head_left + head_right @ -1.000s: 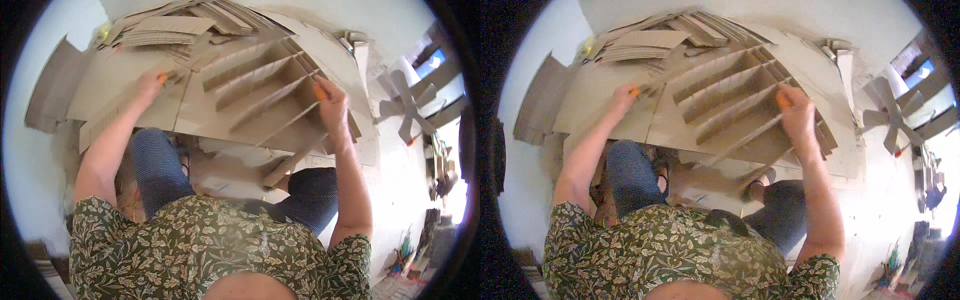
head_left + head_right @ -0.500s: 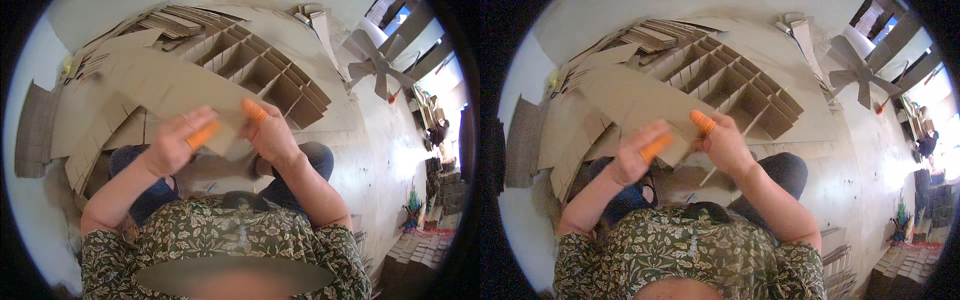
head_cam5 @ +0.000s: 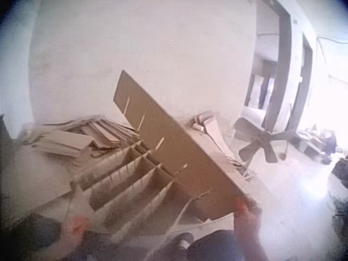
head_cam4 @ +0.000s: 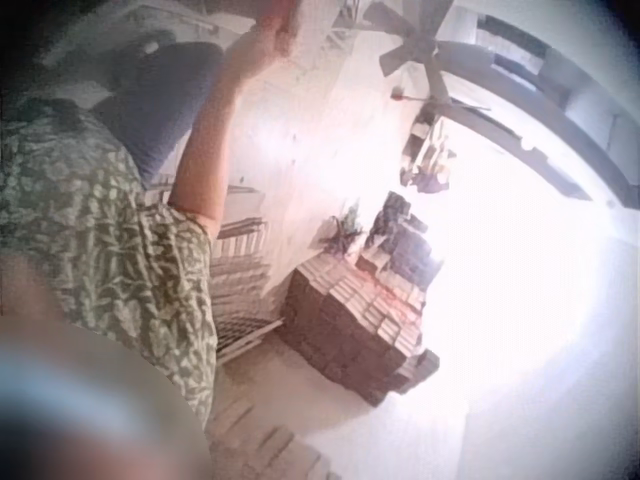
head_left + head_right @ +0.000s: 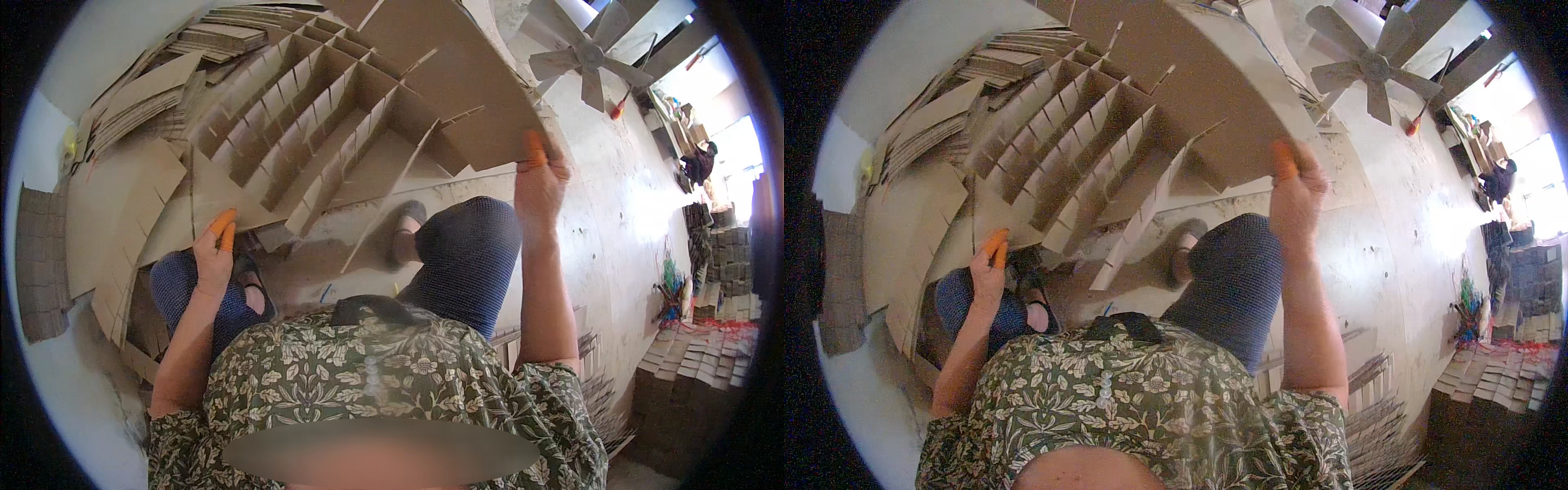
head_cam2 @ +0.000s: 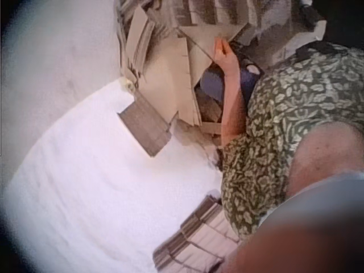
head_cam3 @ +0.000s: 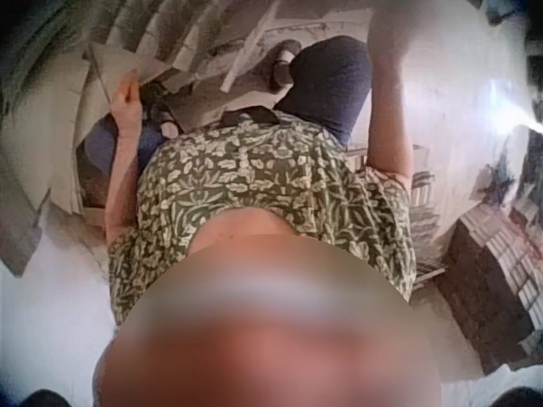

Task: The person assembles a cardboard structure by folding and interlocking pre-cut cardboard pieces. They repeatedly pick up pieces, fold them along scored lines, and fit them together to form a grid-like structure.

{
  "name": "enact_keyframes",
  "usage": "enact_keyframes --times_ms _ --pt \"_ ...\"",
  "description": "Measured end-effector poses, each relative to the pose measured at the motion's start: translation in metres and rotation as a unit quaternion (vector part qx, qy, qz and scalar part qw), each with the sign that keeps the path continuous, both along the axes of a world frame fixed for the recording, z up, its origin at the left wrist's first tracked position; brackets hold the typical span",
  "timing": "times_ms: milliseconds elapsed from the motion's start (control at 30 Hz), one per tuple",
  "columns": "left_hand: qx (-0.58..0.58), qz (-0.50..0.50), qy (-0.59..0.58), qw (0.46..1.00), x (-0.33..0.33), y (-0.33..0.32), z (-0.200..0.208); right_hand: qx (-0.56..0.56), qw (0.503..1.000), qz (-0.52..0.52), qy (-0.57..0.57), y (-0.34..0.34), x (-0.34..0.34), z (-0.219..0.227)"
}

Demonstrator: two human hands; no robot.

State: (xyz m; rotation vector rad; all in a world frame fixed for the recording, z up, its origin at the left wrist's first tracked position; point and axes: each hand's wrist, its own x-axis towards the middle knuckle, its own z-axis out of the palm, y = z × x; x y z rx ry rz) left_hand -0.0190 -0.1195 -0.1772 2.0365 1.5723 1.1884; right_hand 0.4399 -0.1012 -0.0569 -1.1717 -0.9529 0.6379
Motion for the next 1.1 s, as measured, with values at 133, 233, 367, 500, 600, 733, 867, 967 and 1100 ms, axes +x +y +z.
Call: enact_keyframes --times_ms 133,233,367,500,600,733,867,967,1100 --pt "-0.005 -0.048 -0.011 0.999 0.007 0.009 -0.009 0.024 0.992 0.012 -0.125 0.011 -0.001 -0.024" --pt "-0.006 -0.054 0.028 0.998 0.008 0.012 -0.006 0.001 0.986 0.001 -0.17 0.01 -0.008 -0.015" --pt "-0.023 -0.051 0.004 0.998 0.01 0.017 -0.001 -0.027 0.972 -0.02 -0.231 0.014 -0.011 -0.011" --pt "-0.058 -0.04 -0.014 0.997 0.012 0.019 0.003 0.031 0.976 -0.038 -0.21 0.022 -0.014 -0.014" --pt "-0.06 -0.043 -0.029 0.997 0.011 0.023 0.008 0.009 0.955 -0.052 -0.292 0.026 -0.016 -0.017" --pt "-0.082 0.004 -0.072 0.994 0.01 0.026 0.022 0.032 0.94 -0.091 -0.328 0.023 -0.021 -0.013" --pt "-0.05 0.021 -0.089 0.995 -0.007 0.044 0.02 -0.007 0.931 -0.04 -0.363 0.022 -0.025 -0.02" --pt "-0.026 0.043 -0.084 0.995 -0.001 0.056 0.05 0.014 0.935 -0.042 -0.352 0.027 -0.02 -0.027" --pt "0.104 0.001 -0.118 0.988 0.015 0.069 0.081 0.023 0.937 -0.026 -0.348 0.032 -0.017 -0.018"
